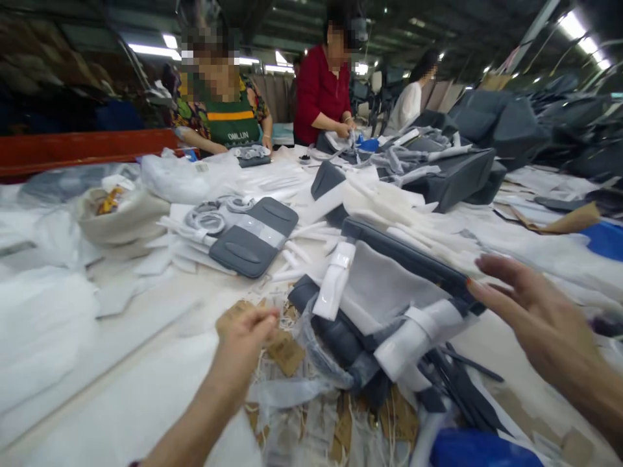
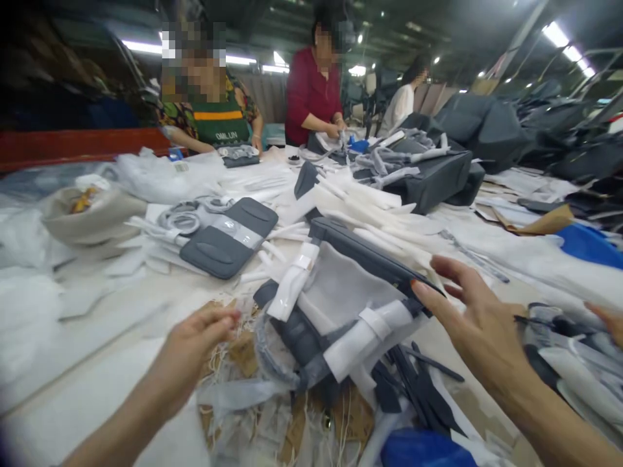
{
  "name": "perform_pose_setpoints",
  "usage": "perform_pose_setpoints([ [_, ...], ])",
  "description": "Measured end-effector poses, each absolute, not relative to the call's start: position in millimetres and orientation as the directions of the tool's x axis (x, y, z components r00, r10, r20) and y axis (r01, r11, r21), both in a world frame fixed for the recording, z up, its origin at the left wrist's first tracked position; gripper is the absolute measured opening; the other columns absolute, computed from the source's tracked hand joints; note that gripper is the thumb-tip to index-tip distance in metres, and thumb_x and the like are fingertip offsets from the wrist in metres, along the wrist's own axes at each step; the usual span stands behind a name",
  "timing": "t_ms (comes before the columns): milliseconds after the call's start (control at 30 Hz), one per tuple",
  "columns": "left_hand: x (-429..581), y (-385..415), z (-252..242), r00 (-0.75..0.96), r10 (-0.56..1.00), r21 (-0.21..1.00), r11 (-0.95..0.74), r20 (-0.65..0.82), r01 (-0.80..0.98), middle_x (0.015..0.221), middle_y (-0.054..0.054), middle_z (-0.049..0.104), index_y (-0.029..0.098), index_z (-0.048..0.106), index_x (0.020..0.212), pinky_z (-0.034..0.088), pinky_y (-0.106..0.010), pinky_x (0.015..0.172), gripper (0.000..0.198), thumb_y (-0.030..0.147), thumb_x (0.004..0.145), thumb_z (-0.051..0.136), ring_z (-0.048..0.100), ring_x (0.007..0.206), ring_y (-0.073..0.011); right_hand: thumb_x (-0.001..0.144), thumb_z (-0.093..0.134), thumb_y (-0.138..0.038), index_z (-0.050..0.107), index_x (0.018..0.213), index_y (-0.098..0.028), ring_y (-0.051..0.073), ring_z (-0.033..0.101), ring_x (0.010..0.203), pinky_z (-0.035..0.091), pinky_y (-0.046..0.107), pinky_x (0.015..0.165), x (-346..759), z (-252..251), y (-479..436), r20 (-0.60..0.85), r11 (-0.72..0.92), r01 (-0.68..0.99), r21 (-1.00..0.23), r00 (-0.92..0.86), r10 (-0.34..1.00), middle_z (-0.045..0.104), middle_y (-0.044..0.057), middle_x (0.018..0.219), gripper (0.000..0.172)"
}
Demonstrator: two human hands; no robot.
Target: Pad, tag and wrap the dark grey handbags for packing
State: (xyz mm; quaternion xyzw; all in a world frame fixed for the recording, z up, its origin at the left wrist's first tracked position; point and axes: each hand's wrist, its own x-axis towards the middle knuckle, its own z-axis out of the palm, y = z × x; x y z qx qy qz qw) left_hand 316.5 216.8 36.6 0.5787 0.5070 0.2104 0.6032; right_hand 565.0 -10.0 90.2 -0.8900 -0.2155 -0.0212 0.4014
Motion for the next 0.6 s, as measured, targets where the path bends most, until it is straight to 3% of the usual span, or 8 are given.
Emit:
perform_pose_setpoints([
  [33, 319, 197, 33, 0.472, 0.751, 0.886, 0.377, -0.462, 0.269, 0.074, -0.003, 0.067, 0.012, 0.064, 0.089, 0.047, -0.037, 0.083, 0.025, 0.026, 0.068, 0.066, 0.062, 0.075, -0.0197, 0.064, 0.058, -0.063, 0.053, 0.119, -0.023, 0.033, 0.058, 0.106, 0.045, 0.049, 0.092, 566, 95, 4, 0.170, -0.566, 0.385, -0.729, 0.903, 0.395, 0.060, 0.011, 0.121, 0.068],
  [100, 331, 169, 26, 0.592, 0.644, 0.844, 0.522, -0.484, 0.122, 0.070, -0.002, 0.067, 0.013, 0.065, 0.087, 0.050, -0.030, 0.073, 0.029, 0.025, 0.062, 0.074, 0.061, 0.066, -0.0161, 0.060, 0.059, -0.063, 0.057, 0.113, -0.020, 0.034, 0.059, 0.103, 0.045, 0.048, 0.092, 572, 96, 19, 0.141, -0.578, 0.396, -0.714, 0.889, 0.435, 0.064, 0.011, 0.112, 0.069],
  [233, 358, 156, 17, 0.632, 0.571, 0.695, 0.716, -0.525, -0.069, 0.079, -0.006, 0.071, 0.014, 0.065, 0.082, 0.052, -0.030, 0.069, 0.038, 0.021, 0.049, 0.083, 0.066, 0.072, -0.0189, 0.060, 0.058, -0.065, 0.066, 0.098, -0.021, 0.035, 0.060, 0.095, 0.045, 0.049, 0.087, 588, 86, 20, 0.099, -0.644, 0.424, -0.637, 0.874, 0.476, 0.068, 0.009, 0.097, 0.058],
  [467, 388, 151, 10, 0.660, 0.465, 0.518, 0.845, -0.590, -0.132, 0.077, -0.006, 0.072, 0.019, 0.064, 0.092, 0.055, -0.040, 0.075, 0.046, 0.017, 0.049, 0.082, 0.068, 0.077, -0.0257, 0.065, 0.054, -0.062, 0.067, 0.102, -0.022, 0.034, 0.060, 0.096, 0.045, 0.046, 0.086, 590, 87, 15, 0.064, -0.619, 0.489, -0.614, 0.813, 0.579, 0.069, 0.007, 0.098, 0.056],
  [600, 398, 146, 3, 0.622, 0.494, 0.531, 0.835, -0.608, -0.143, 0.075, -0.006, 0.072, 0.021, 0.065, 0.087, 0.055, -0.043, 0.077, 0.035, 0.018, 0.054, 0.076, 0.068, 0.084, -0.0298, 0.066, 0.053, -0.060, 0.066, 0.103, -0.021, 0.033, 0.061, 0.095, 0.046, 0.044, 0.084, 591, 89, 16, 0.070, -0.593, 0.524, -0.611, 0.782, 0.619, 0.069, 0.006, 0.097, 0.056],
])
